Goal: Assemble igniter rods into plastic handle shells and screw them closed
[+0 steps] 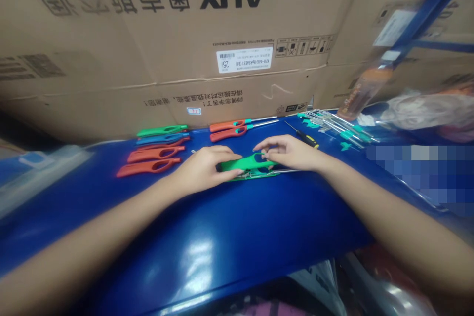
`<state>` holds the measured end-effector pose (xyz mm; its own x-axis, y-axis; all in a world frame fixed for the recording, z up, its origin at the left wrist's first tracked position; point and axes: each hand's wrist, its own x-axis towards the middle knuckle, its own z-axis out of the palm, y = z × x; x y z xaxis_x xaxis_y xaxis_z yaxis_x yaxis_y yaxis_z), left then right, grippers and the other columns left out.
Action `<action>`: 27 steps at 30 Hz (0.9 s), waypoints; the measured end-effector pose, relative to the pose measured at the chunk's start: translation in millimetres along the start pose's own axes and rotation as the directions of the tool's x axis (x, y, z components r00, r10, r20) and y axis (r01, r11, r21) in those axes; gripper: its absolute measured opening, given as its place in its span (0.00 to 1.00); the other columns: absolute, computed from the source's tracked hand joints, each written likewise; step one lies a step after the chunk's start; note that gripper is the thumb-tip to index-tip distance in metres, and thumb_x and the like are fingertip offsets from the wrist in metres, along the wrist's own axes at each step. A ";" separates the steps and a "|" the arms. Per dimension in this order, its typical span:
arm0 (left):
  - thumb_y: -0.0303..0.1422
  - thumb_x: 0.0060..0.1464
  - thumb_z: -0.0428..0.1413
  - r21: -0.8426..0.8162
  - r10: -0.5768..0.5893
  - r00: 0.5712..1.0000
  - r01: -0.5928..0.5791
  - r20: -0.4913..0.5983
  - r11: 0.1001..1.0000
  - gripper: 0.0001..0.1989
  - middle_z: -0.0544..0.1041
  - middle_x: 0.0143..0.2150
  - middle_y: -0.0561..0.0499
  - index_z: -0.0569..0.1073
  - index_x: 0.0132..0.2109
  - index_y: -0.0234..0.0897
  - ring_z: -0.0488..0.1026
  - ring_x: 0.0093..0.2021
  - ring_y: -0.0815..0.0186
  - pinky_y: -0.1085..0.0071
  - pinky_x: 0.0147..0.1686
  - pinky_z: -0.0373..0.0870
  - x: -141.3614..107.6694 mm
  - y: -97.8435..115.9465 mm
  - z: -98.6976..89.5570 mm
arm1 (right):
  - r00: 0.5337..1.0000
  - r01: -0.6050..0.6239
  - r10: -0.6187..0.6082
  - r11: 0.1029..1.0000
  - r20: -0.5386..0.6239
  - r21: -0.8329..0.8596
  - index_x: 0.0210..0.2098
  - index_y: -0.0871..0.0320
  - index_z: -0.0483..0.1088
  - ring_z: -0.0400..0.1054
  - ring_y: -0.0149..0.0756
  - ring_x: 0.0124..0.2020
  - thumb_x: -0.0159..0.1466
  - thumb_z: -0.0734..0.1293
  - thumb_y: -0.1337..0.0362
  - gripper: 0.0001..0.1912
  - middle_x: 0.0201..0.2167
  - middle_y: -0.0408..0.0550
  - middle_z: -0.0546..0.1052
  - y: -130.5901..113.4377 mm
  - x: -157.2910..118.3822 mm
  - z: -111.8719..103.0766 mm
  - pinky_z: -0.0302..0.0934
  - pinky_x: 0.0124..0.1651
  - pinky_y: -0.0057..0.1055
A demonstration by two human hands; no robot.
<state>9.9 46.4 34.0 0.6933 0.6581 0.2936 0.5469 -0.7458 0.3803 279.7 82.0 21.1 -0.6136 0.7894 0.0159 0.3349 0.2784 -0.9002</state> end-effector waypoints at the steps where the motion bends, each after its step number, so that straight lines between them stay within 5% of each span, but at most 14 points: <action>1: 0.40 0.62 0.58 -0.013 -0.004 1.000 0.004 0.023 1.000 0.17 0.80 0.47 0.45 0.78 0.54 0.37 0.78 0.44 0.62 0.68 0.47 0.73 0.4 0.3 -0.7 | 0.999 0.050 -0.048 0.995 0.017 -0.090 0.50 0.60 0.74 0.72 0.33 0.37 0.65 0.65 0.59 0.17 0.40 0.49 0.77 -2.2 -1.6 -0.4 0.69 0.40 0.33; 6: 0.41 0.62 0.57 0.038 -0.012 0.992 0.007 0.122 0.999 0.16 0.80 0.46 0.47 0.79 0.53 0.40 0.77 0.45 0.61 0.68 0.48 0.71 -0.3 -2.0 -0.9 | 0.959 0.283 -0.235 0.857 0.161 -0.432 0.50 0.57 0.75 0.69 0.36 0.39 0.62 0.71 0.55 0.20 0.39 0.48 0.75 -11.4 -9.1 -1.0 0.65 0.43 0.33; 12: 0.40 0.60 0.58 0.164 -0.065 0.985 0.038 0.158 0.986 0.13 0.79 0.47 0.49 0.79 0.49 0.42 0.75 0.48 0.59 0.68 0.46 0.70 -2.9 -0.3 2.9 | 0.947 0.317 -0.244 0.816 0.210 -0.483 0.49 0.58 0.76 0.69 0.37 0.43 0.63 0.71 0.57 0.17 0.43 0.50 0.73 -6.0 -6.9 4.6 0.64 0.49 0.35; 27: 0.35 0.55 0.63 0.034 -0.118 0.980 0.114 0.161 0.993 0.13 0.79 0.43 0.47 0.80 0.47 0.37 0.76 0.39 0.63 0.69 0.40 0.71 -1.2 3.7 2.6 | 0.949 0.311 -0.223 0.768 0.222 -0.560 0.50 0.58 0.77 0.72 0.40 0.42 0.63 0.71 0.57 0.19 0.44 0.52 0.75 -9.0 -9.2 4.4 0.66 0.47 0.36</action>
<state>12.3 42.7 32.7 0.6904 0.7164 0.1011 0.6381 -0.6688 0.3814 279.1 69.9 27.1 -0.8157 0.5660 0.1192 0.4665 0.7656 -0.4429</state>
